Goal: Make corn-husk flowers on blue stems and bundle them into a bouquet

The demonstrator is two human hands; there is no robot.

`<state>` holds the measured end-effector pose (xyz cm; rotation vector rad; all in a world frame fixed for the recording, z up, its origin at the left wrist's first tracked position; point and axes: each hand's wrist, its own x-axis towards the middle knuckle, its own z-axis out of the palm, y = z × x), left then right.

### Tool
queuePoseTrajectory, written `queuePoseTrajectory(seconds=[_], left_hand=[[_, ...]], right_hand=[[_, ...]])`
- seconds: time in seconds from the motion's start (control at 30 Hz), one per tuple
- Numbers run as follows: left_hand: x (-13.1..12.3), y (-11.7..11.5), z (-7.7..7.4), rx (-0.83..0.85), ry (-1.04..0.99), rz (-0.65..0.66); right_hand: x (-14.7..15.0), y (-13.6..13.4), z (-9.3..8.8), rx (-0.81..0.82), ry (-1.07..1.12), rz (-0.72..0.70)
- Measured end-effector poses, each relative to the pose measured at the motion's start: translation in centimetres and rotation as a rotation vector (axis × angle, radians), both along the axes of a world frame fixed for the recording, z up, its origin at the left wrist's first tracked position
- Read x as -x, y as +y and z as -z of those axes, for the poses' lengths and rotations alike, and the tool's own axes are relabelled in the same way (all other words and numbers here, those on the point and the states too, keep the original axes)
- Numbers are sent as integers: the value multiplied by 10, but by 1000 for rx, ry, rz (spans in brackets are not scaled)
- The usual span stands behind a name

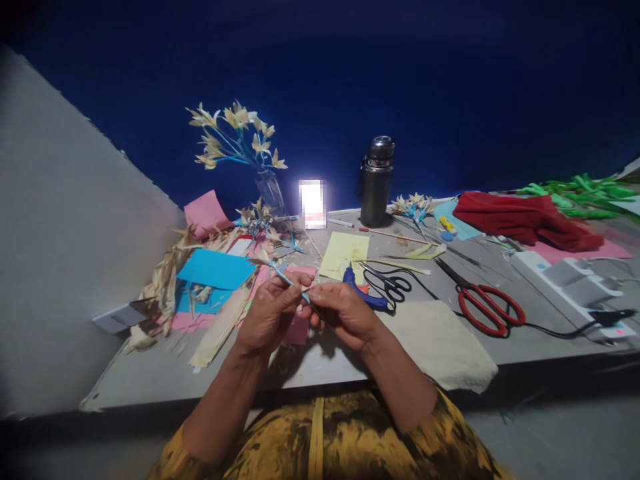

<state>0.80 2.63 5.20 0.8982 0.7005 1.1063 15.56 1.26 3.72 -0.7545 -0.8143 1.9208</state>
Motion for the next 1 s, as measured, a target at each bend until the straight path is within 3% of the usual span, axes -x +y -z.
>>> queuePoseTrajectory(seconds=[0.1,0.23,0.3,0.47,0.6,0.67,0.8,0.9,1.0], left_hand=[[1,1,2,-17,-1,-23],[1,1,3,-57,20,-23],[-1,-2,1,-101,93,-88],[-8,-8,-3,-197,378,-346],[-12,-6,4,-178,444,-460],[-13,-5,6,-127,370,-438],[-10,-9,3,48,127,-254],[-6,-16,0,18,162,-199],[-3,-21,0,-43,301,-231]], right_hand=[[1,-2,-2,-69,-98,113],[1,-10,-8,-350,-429,389],[0,-14,-11,-482,-591,481],[-2,-19,-14,-778,-916,545],[2,-17,-11,-1021,-1139,593],[3,-15,-10,-987,-1130,620],[-1,-14,-12,-645,-852,550],[-6,-13,-14,-512,-686,472],[-5,-15,-13,-519,-664,441]])
